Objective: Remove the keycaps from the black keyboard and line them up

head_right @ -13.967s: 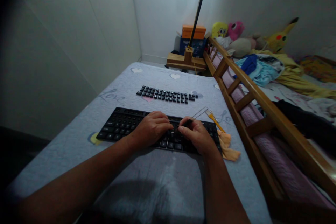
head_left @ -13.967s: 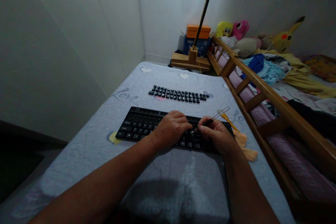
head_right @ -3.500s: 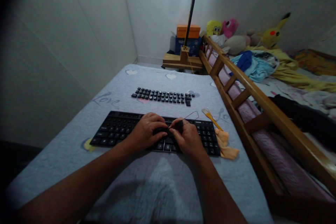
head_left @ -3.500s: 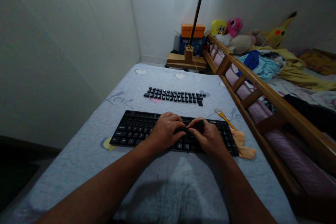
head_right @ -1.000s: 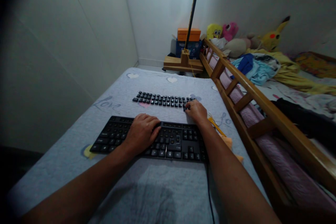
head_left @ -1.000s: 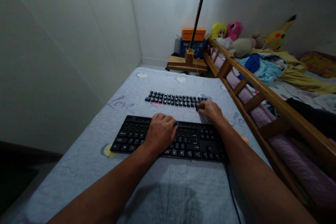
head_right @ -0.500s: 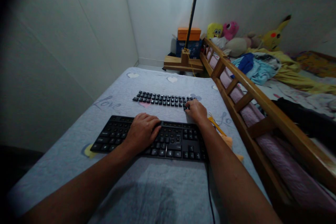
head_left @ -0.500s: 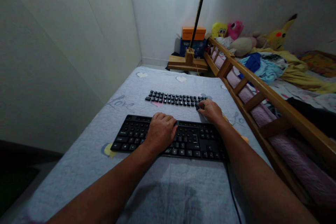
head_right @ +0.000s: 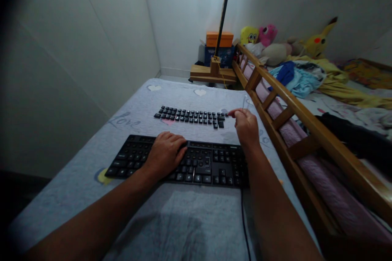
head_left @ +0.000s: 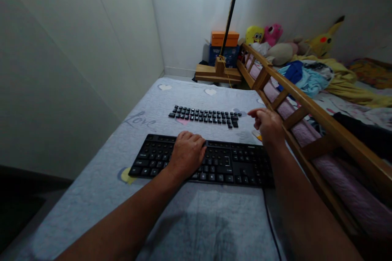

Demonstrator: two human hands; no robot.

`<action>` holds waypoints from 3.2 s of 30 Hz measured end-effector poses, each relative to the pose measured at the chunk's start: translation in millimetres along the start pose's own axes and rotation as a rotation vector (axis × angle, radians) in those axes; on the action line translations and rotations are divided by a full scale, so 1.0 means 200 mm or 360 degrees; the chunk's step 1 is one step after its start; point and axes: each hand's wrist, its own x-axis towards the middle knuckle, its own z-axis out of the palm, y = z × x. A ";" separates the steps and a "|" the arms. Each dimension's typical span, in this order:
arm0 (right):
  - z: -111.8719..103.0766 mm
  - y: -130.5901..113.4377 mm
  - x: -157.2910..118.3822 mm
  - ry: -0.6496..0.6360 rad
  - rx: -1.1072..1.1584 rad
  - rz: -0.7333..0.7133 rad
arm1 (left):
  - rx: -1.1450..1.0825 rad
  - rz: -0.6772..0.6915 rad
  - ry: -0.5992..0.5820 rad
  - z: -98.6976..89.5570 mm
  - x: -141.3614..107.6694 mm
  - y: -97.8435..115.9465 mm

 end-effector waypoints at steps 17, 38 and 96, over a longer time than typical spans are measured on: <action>0.00 -0.24 -0.46 -0.0728 0.0408 0.0318 | 0.0039 -0.0028 -0.0070 -0.01 0.00 0.02; 0.07 -0.20 -0.52 -0.0908 -0.0015 0.0047 | 0.0051 -0.0032 -0.0083 -0.02 0.00 0.02; 0.11 -0.23 -0.54 -0.1008 -0.0089 -0.0098 | 0.0051 -0.0039 -0.0150 -0.03 0.01 0.04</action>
